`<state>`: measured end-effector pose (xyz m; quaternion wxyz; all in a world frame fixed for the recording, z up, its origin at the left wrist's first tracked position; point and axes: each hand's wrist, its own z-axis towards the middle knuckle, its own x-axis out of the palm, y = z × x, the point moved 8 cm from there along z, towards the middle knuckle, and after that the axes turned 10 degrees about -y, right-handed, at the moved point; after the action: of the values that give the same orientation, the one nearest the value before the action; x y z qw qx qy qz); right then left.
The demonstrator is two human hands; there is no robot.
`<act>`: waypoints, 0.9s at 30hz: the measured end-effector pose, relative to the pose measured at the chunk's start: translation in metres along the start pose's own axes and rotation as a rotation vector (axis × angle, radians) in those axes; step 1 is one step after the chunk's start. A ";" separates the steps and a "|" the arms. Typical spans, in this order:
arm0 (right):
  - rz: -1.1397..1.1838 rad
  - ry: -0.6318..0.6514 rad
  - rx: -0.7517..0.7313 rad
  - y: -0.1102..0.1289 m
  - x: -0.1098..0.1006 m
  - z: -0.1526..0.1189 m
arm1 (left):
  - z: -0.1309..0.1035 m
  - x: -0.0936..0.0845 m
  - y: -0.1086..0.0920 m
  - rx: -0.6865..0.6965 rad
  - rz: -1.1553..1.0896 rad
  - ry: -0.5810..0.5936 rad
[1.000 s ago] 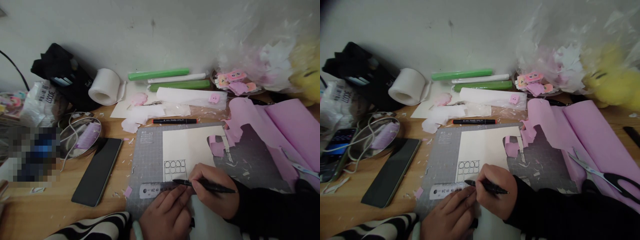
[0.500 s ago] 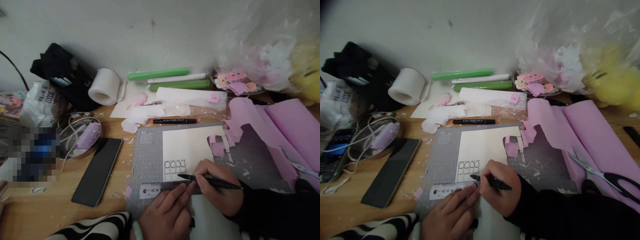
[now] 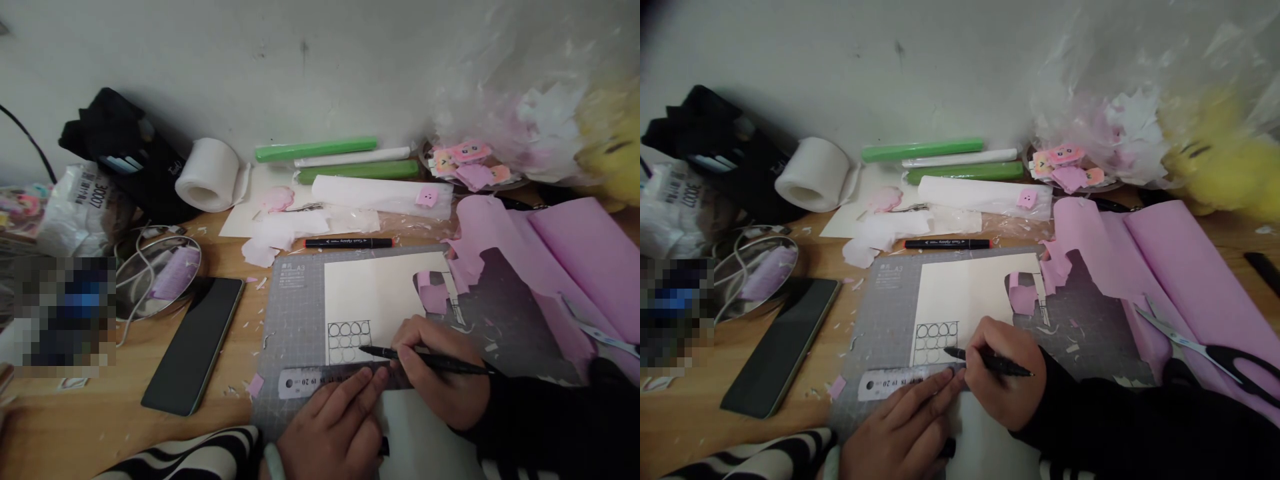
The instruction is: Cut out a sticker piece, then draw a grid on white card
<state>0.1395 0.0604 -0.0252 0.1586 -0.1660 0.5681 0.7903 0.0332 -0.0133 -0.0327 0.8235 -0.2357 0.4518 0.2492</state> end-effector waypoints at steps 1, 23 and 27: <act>-0.007 0.007 0.014 -0.001 0.001 0.000 | 0.000 0.000 0.000 -0.004 -0.001 -0.003; 0.071 -0.015 0.077 -0.006 -0.009 0.001 | -0.002 -0.078 0.031 0.086 0.200 -0.267; 0.069 -0.026 0.100 -0.010 -0.008 0.000 | -0.084 -0.201 0.176 -0.929 0.950 -0.296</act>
<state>0.1512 0.0631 -0.0296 0.1467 -0.1279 0.6100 0.7681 -0.2231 0.0302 0.0717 0.4913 -0.3044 0.2347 0.7816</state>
